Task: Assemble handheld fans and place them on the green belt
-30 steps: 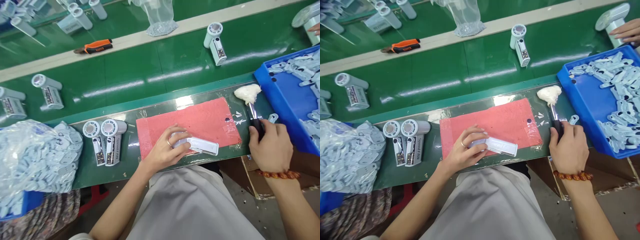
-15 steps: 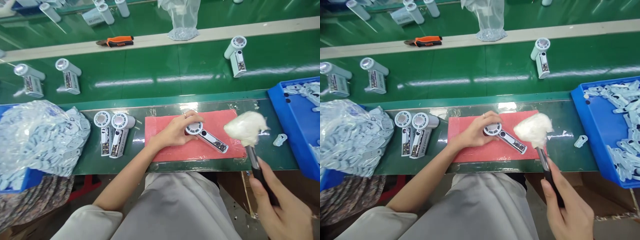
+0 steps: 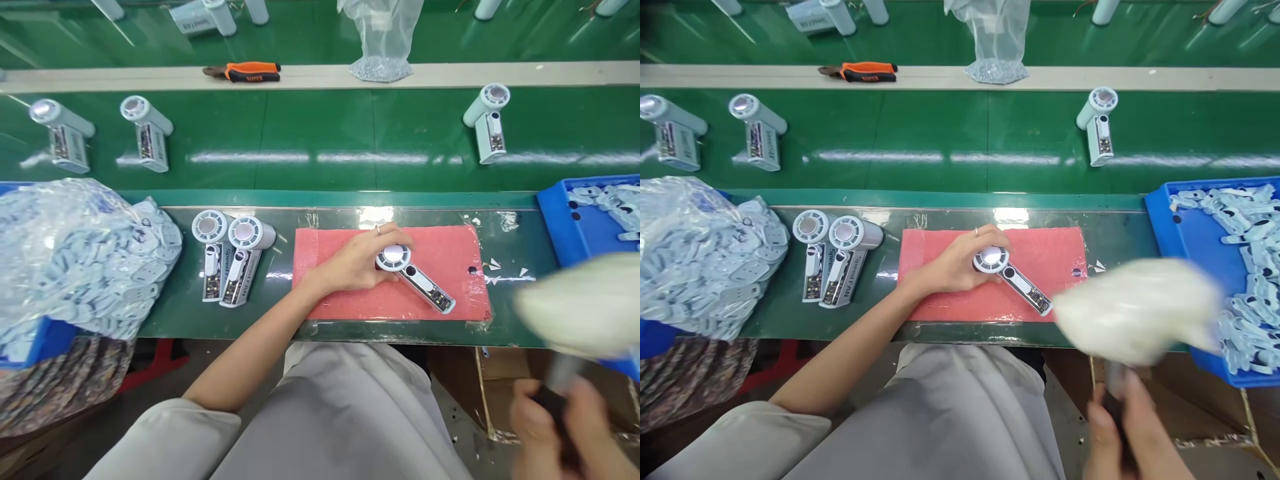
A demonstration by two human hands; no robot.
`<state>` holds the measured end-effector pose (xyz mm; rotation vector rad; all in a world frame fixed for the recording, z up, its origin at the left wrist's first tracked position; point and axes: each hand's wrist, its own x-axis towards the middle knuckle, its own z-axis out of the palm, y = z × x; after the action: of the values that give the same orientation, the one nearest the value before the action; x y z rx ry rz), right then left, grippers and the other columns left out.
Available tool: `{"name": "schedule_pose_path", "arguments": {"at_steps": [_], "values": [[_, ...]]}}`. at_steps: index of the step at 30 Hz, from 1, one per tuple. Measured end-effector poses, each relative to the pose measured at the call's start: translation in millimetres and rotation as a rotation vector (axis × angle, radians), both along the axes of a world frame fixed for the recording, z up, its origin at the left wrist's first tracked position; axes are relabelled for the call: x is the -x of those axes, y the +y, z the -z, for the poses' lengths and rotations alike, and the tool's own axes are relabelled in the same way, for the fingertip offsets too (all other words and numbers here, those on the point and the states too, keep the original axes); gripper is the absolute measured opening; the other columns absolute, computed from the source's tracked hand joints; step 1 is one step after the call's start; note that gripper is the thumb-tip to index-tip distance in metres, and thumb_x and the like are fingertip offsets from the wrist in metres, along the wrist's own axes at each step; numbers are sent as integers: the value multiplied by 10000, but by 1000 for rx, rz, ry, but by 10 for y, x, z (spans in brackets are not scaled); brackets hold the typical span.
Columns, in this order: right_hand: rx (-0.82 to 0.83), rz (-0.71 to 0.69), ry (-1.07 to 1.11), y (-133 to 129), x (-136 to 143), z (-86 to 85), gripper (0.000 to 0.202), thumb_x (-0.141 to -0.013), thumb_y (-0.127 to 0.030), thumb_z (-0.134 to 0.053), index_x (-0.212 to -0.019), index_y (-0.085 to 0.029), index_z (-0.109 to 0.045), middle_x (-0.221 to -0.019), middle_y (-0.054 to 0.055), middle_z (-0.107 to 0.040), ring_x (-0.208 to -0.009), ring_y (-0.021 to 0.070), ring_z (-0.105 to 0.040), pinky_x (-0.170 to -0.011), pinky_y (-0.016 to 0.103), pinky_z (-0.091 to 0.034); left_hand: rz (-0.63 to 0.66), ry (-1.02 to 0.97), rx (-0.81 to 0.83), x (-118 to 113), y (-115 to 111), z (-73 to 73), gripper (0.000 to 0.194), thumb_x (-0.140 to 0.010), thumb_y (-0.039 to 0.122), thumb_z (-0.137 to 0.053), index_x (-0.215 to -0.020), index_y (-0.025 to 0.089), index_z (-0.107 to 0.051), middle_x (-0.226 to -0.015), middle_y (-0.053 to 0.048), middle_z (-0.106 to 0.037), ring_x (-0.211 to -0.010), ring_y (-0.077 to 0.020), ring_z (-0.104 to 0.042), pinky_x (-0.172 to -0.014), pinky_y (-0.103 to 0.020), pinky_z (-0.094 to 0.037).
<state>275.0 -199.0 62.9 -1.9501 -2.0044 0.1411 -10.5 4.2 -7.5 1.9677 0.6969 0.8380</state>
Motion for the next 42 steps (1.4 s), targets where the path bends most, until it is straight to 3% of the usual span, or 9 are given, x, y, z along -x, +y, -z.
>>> {"name": "schedule_pose_path", "arguments": {"at_steps": [4, 7, 10, 14, 18, 22, 28, 34, 42], "values": [[-18, -130, -22, 66, 210, 228, 442, -1118, -345, -509, -1513, -185, -627, -1161, 85, -810, -882, 216, -803, -740, 265, -592, -12, 26, 2, -15, -2, -8, 405, -901, 91, -730, -1253, 244, -599, -1236, -64, -679, -1110, -232, -668, -961, -386, -540], [3, -107, -7, 73, 212, 252, 437, -1106, -374, -546, -1507, -227, -641, -1211, 72, -800, -903, 207, -803, -779, 254, -591, -22, 31, -20, -3, 0, -34, 377, -928, 114, -718, -1263, 237, -596, -1260, -77, -680, -1134, -233, -678, -962, -390, -561], [8, 69, -3, 122, 98, 207, 486, -1078, -466, -569, -1496, -235, -661, -1157, 91, -807, -868, 249, -795, -783, 312, -592, -30, 81, -134, 53, -70, -68, 371, -961, 73, -643, -1290, 237, -595, -1316, -91, -673, -1182, -235, -671, -988, -404, -573], [-19, 423, -153, 448, -178, 247, 561, -1019, -536, -545, -1442, -199, -693, -953, 128, -786, -701, 290, -718, -635, 374, -500, -59, 132, -366, 146, -335, -48, 358, -964, 13, -589, -1239, 242, -590, -1282, -65, -716, -1283, -253, -618, -1049, -445, -577], [140, 447, -302, 795, -525, 412, 585, -1002, -484, -438, -1378, -120, -698, -975, 183, -755, -814, 316, -686, -637, 378, -383, -126, 176, -465, 188, -538, 2, 309, -959, 30, -637, -1167, 254, -590, -1278, -40, -745, -1324, -273, -588, -1088, -494, -566], [216, 419, -314, 893, -705, 528, 636, -1015, -502, -363, -1436, -117, -644, -1040, 198, -748, -842, 320, -672, -675, 397, -389, -143, 138, -378, 117, -441, -40, 306, -969, 98, -669, -1219, 263, -608, -1520, -105, -603, -1349, -270, -624, -1077, -479, -587], [212, 401, -320, 891, -721, 565, 695, -945, -525, -350, -1425, -120, -647, -1049, 197, -745, -880, 374, -683, -647, 414, -392, -83, 46, -272, 40, -233, -63, 295, -996, 164, -637, -1278, 247, -610, -1273, -94, -697, -1251, -257, -685, -1019, -438, -606], [220, 475, -318, 907, -570, 514, 644, -980, -498, -435, -1462, -117, -628, -1139, 202, -740, -889, 342, -664, -625, 386, -291, -110, 81, -217, 33, -267, -58, 312, -1001, 202, -657, -1299, 279, -609, -1344, -78, -659, -1290, -255, -663, -1116, -467, -559], [252, 509, -278, 903, -471, 452, 585, -1014, -455, -494, -1479, -122, -614, -1165, 197, -724, -876, 279, -631, -661, 377, -281, -81, 133, -156, 7, -148, -109, 354, -991, 304, -677, -1336, 273, -608, -1347, -94, -615, -1186, -255, -667, -1018, -433, -571]]}}
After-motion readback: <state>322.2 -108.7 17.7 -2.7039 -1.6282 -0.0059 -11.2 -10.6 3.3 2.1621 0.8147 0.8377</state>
